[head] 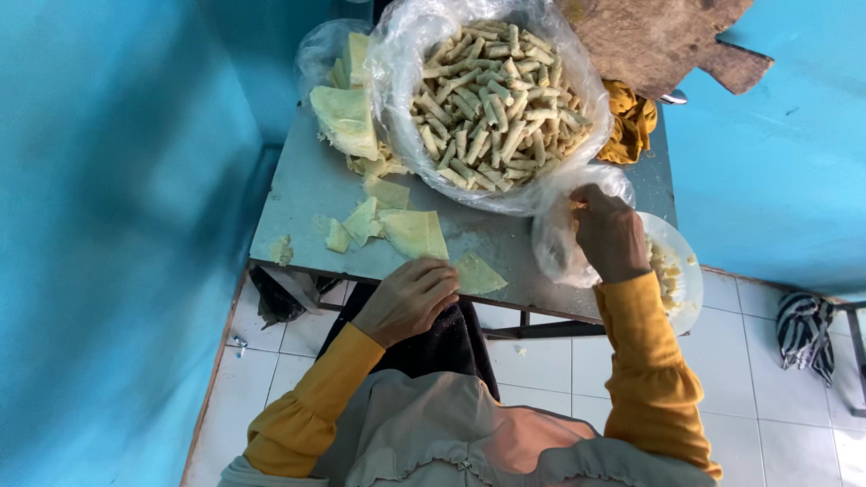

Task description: The person sits at a small table and shapes flat pieces of dough by hand, pinching and rolling them into small elongated pieces. They dip the shaped pieces into a brown powder in a plastic-lined bowl and place the finished pieces onto a plate, repeating the cycle while a large bag of already shaped pieces sits on the table.

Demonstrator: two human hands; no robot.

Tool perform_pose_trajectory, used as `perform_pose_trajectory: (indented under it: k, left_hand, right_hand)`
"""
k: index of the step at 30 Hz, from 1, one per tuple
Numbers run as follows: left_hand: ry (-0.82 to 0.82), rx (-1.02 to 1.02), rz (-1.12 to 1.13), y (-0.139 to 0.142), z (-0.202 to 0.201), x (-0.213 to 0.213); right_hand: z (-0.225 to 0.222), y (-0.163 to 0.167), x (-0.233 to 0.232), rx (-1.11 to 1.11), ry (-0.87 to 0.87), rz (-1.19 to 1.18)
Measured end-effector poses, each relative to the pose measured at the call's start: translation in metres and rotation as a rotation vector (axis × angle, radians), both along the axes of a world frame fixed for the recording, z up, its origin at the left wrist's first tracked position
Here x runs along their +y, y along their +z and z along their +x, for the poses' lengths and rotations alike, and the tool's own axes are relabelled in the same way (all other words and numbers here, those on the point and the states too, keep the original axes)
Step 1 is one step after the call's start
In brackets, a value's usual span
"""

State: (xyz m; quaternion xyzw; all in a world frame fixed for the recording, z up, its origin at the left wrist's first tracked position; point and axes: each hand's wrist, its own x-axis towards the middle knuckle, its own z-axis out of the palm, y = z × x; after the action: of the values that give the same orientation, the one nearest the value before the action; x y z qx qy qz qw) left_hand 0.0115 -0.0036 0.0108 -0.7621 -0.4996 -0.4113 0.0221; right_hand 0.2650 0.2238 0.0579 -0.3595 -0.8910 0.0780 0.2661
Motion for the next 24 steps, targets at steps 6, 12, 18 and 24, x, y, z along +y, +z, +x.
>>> perform_pose_trajectory:
  k: [6, 12, 18, 24]
  left_hand:
    - [0.203, -0.182, -0.145, 0.007, 0.011, -0.006]
    - [0.272, -0.245, -0.209, 0.015, 0.023, -0.003]
    - [0.307, -0.278, -0.199, 0.016, 0.028, -0.003]
    - [0.366, -0.235, -0.204, 0.018, 0.031, -0.001]
  right_hand:
    - [-0.002, -0.027, 0.028, -0.185, -0.092, -0.137]
    - [0.006, -0.007, 0.019, 0.044, -0.012, -0.043]
    - [-0.013, 0.020, -0.035, 0.250, 0.142, -0.396]
    - [-0.066, -0.009, -0.112, 0.178, 0.478, -0.215]
